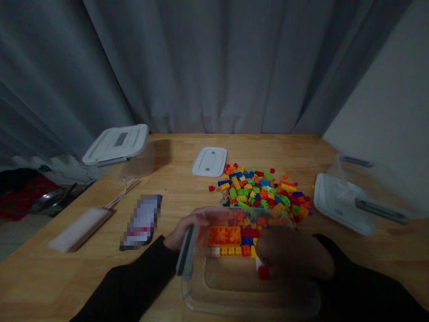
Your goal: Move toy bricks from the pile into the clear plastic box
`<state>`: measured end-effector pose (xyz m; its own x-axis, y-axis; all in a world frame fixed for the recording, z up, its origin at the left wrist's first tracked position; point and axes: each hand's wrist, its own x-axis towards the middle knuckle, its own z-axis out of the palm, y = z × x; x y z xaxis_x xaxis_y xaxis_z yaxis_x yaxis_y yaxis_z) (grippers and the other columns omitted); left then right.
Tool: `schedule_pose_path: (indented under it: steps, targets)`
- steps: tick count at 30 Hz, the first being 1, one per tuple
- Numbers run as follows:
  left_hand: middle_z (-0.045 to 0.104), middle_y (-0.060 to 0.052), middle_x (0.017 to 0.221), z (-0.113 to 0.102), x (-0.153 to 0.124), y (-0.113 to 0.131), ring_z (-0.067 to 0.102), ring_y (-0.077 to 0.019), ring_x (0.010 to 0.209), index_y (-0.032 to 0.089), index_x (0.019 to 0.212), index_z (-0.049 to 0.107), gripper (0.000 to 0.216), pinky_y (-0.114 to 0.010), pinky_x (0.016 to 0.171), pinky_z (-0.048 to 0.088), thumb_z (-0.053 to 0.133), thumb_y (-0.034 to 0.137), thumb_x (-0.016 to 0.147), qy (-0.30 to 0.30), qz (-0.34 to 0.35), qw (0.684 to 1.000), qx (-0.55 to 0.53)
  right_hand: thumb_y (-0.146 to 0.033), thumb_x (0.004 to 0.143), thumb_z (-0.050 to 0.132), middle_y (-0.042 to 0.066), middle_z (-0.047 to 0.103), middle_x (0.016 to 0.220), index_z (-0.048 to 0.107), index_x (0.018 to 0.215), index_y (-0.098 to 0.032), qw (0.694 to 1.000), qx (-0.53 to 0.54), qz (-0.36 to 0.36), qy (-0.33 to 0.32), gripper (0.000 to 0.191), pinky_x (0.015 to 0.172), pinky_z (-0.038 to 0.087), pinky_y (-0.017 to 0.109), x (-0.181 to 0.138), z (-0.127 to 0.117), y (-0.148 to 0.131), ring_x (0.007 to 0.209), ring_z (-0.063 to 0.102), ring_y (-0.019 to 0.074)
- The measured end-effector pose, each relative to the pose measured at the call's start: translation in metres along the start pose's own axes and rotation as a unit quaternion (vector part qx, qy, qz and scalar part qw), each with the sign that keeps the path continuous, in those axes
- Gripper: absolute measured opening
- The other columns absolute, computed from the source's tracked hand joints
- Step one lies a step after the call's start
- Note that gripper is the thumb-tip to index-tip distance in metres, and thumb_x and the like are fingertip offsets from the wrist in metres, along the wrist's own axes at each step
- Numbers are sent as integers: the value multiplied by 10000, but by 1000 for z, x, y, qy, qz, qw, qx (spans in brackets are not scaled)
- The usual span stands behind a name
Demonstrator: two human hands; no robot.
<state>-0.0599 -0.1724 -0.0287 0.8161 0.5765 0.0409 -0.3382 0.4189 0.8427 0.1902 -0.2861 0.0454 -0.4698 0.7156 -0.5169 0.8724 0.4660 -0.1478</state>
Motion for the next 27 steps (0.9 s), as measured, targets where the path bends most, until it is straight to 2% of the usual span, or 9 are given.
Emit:
schedule_pose_path:
  steps: [5, 8, 12, 16, 19, 27]
  targets:
    - [748, -151, 1294, -1, 0, -3, 575, -401, 1346, 104, 1182, 770, 588, -548, 1177, 334, 512, 193, 661, 2, 3, 1000, -13, -184, 772, 659, 139, 771, 907, 775, 885, -136, 1000, 28, -3, -2, 170, 678, 456, 355, -1, -3, 0, 854, 711, 302]
    - [742, -151, 1308, -1, 1, -3, 574, -405, 1347, 106, 1201, 762, 601, -554, 1171, 342, 506, 197, 665, 1, 0, 1000, -21, -194, 804, 647, 84, 787, 923, 790, 917, -185, 996, 83, -40, 14, 182, 676, 423, 319, -2, -3, 0, 862, 700, 246]
    - [746, -148, 1300, 0, 1, -2, 573, -403, 1348, 104, 1213, 758, 615, -552, 1166, 351, 497, 190, 663, -4, -5, 1000, -17, -163, 835, 604, 45, 784, 868, 797, 883, -206, 992, 82, -92, 21, 204, 620, 364, 287, 0, -1, 1, 754, 651, 173]
    - [750, -135, 1297, 2, 0, 2, 580, -392, 1341, 107, 1187, 774, 590, -540, 1164, 362, 488, 174, 675, 2, 0, 1000, -5, -187, 832, 598, 43, 750, 765, 779, 777, -178, 994, 45, -101, 18, 190, 572, 321, 281, 4, 8, 5, 621, 572, 141]
    - [751, -134, 1293, 3, -1, 3, 578, -376, 1349, 104, 1202, 766, 600, -522, 1166, 368, 482, 166, 677, 0, -6, 1000, -9, -206, 814, 596, 56, 738, 727, 779, 768, -163, 996, 26, -82, 22, 194, 550, 310, 284, 6, 13, 7, 578, 555, 144]
    - [765, -151, 1254, 1, 1, 0, 572, -381, 1356, 97, 1174, 773, 597, -541, 1180, 337, 492, 176, 653, -2, 2, 1000, -13, -213, 835, 584, 103, 753, 766, 793, 804, -135, 997, 3, -70, 33, 226, 637, 412, 319, 2, 11, 4, 646, 641, 197]
